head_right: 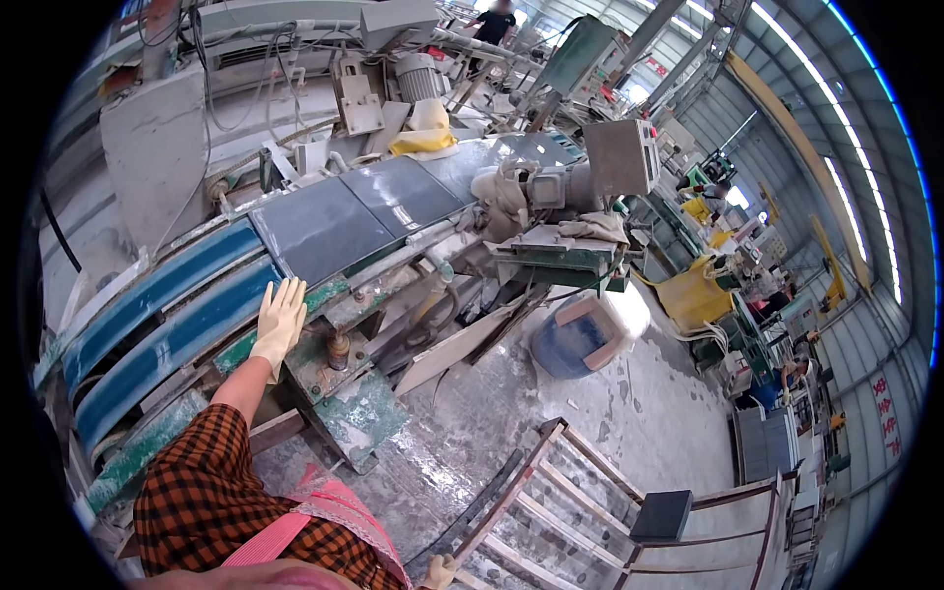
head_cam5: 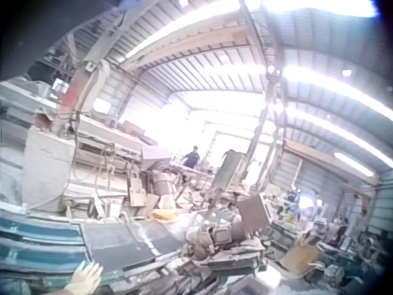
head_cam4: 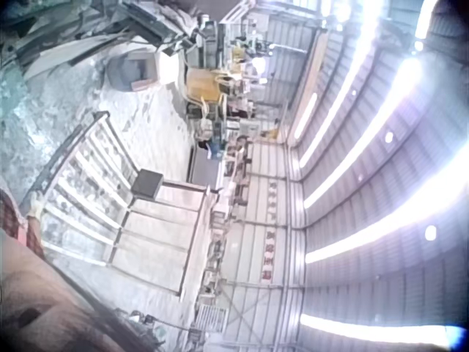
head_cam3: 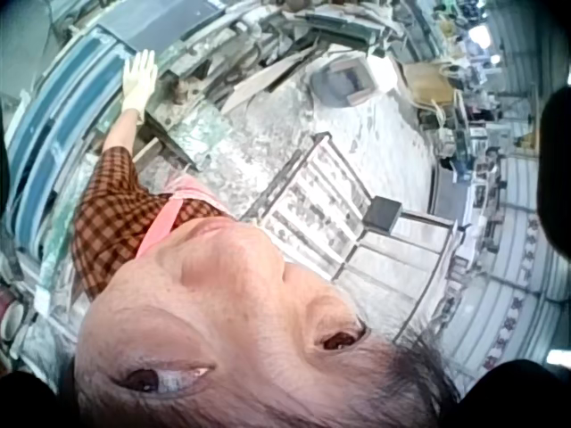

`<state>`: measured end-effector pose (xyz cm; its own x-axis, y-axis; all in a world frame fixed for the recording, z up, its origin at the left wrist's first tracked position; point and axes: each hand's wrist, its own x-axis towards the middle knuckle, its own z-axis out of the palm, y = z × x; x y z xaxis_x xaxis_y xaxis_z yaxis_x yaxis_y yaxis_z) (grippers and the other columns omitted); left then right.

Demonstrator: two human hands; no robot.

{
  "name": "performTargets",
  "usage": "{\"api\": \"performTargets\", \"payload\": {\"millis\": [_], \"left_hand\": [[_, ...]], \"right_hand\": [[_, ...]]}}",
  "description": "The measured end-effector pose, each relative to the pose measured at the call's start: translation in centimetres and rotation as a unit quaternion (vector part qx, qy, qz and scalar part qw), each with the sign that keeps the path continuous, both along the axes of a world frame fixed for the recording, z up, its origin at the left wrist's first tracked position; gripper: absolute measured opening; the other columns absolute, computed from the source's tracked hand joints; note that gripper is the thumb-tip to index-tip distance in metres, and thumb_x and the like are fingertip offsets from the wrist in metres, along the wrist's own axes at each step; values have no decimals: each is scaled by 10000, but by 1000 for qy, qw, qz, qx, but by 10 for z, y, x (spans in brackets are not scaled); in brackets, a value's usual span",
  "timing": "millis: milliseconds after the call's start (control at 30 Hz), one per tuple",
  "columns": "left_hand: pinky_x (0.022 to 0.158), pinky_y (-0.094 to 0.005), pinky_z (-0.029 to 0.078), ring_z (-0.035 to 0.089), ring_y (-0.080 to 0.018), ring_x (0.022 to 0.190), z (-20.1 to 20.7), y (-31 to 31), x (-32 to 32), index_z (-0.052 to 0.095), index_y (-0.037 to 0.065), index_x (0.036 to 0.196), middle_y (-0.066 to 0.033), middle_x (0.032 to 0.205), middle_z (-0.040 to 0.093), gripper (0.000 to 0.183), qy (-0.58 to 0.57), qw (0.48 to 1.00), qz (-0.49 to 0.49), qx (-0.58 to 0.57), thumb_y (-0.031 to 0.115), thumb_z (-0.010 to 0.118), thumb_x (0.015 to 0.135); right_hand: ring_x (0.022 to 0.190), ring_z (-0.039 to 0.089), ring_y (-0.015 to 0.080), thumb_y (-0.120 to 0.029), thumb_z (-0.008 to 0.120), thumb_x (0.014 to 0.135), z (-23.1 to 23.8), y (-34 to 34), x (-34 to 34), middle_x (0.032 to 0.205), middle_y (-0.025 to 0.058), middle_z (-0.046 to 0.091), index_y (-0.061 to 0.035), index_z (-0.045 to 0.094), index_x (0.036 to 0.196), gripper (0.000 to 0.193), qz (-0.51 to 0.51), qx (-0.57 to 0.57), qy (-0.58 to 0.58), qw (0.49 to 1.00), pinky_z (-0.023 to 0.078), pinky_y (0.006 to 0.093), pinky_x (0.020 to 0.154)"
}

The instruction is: The person retrieves dark grey rectangular tiles from a conveyor belt and stacks them onto a metal rack. They also handle white strips, placing them on the rack between the tiles. The person wears gloves and an apron while working in a factory setting.

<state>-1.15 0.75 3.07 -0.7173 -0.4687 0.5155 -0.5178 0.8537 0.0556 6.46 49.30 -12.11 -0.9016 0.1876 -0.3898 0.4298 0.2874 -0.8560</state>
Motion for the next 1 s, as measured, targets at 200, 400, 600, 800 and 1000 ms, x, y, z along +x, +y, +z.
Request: {"api": "performTargets", "payload": {"millis": [200, 400, 600, 800, 1000], "left_hand": [[933, -377, 180, 322, -248, 1086, -2, 0, -1, 382, -3, 1105, -139, 1138, 388, 383, 17, 1000, 14, 4, 194, 377, 778], [932, -366, 190, 331, -242, 1085, -2, 1, -1, 391, -19, 1092, -148, 1126, 400, 380, -7, 1000, 20, -14, 201, 372, 783], [932, -359, 197, 344, -245, 1075, -7, 0, 0, 401, -30, 1078, -152, 1115, 411, 368, -7, 1000, 17, -7, 192, 368, 787], [927, -352, 214, 356, -252, 1059, -6, 1, -1, 400, -45, 1065, -166, 1092, 421, 361, 21, 1000, 13, 2, 178, 378, 782], [912, -359, 231, 357, -268, 1055, -17, -6, 0, 415, -42, 1052, -165, 1093, 423, 354, 36, 998, 2, -59, 173, 380, 773]], "right_hand": [[518, 418, 103, -147, 459, 683, 1, 5, -4, 576, 34, 480, -9, 488, 673, 141, 14, 0, -3, 1000, 340, 239, 464], [527, 416, 102, -145, 465, 682, 2, 7, -6, 583, 31, 478, -13, 483, 674, 133, 21, 0, -7, 1000, 343, 240, 473], [536, 415, 100, -143, 470, 680, 3, 10, -5, 590, 28, 476, -17, 479, 675, 125, 30, 2, -10, 999, 345, 240, 481], [545, 414, 99, -140, 476, 679, 7, 5, -1, 597, 25, 475, -22, 474, 675, 119, 42, 3, -10, 999, 347, 241, 489], [587, 419, 98, -143, 468, 695, 28, 8, 6, 623, 17, 476, -34, 477, 695, 109, 69, 7, -31, 997, 352, 235, 523]]}}
